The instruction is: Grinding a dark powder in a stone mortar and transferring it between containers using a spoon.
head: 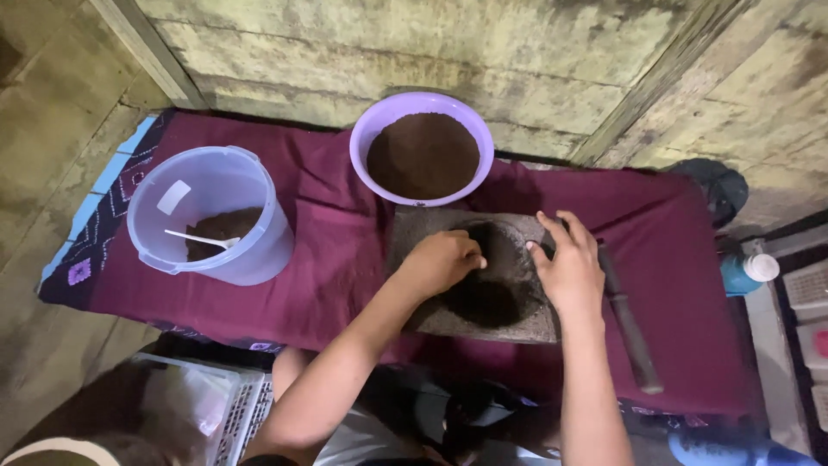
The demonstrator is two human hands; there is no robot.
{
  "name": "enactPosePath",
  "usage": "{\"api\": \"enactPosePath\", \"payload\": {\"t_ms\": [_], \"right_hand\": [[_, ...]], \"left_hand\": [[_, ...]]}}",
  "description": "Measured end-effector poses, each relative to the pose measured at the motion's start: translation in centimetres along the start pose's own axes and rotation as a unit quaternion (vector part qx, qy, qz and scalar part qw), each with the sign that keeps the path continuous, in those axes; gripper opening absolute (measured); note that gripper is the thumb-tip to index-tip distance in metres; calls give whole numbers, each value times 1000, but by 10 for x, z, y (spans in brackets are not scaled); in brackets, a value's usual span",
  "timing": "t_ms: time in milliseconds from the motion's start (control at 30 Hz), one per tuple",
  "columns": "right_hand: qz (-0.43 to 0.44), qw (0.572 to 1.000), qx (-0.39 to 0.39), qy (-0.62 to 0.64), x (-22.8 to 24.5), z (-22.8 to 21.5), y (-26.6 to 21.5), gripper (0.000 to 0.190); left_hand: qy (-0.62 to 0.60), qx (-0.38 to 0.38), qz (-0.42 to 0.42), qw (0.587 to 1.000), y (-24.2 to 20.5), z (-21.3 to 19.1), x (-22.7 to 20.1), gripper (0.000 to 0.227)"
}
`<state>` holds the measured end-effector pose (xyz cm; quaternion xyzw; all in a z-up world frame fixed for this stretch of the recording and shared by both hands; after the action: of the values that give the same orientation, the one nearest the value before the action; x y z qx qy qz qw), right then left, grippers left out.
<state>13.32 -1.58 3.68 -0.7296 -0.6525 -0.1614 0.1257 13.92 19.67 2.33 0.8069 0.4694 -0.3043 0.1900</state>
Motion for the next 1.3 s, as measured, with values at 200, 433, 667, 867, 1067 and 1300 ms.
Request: {"api": "enactPosePath", "payload": {"t_ms": [200,433,667,867,1067,1300], "right_hand": [[-8,1000,-19,-5,11,-7,-11,50],[5,1000,-11,-4,12,-11,-15,50],[-4,999,-31,-13,9,-6,-17,50],[-6,999,-35,-5,9,-7,-19,51],[-15,999,-52,-2,8,-6,-22,50],[-17,999,-51,1,5,-6,-21,52]], "left_hand": [[188,-148,100,966,-23,-7,-11,12],[258,-127,172,942,-36,4,0,13],[201,-154,163,954,-41,-13,1,17],[256,-146,219,930,-31,25,15,19],[224,-146,225,937,-47,0,0,18],[174,-103,224,953,-34,47,-6,10]]}}
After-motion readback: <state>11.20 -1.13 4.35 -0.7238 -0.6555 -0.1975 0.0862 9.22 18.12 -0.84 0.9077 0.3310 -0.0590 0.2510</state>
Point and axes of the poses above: each hand's wrist, its own y-axis towards the middle knuckle, its own z-axis out of the palm, x = y × z, the point moved 4 cm from there along y, towards the middle knuckle, and after that the axes turned 2 degrees about y, right-handed, at the moved point
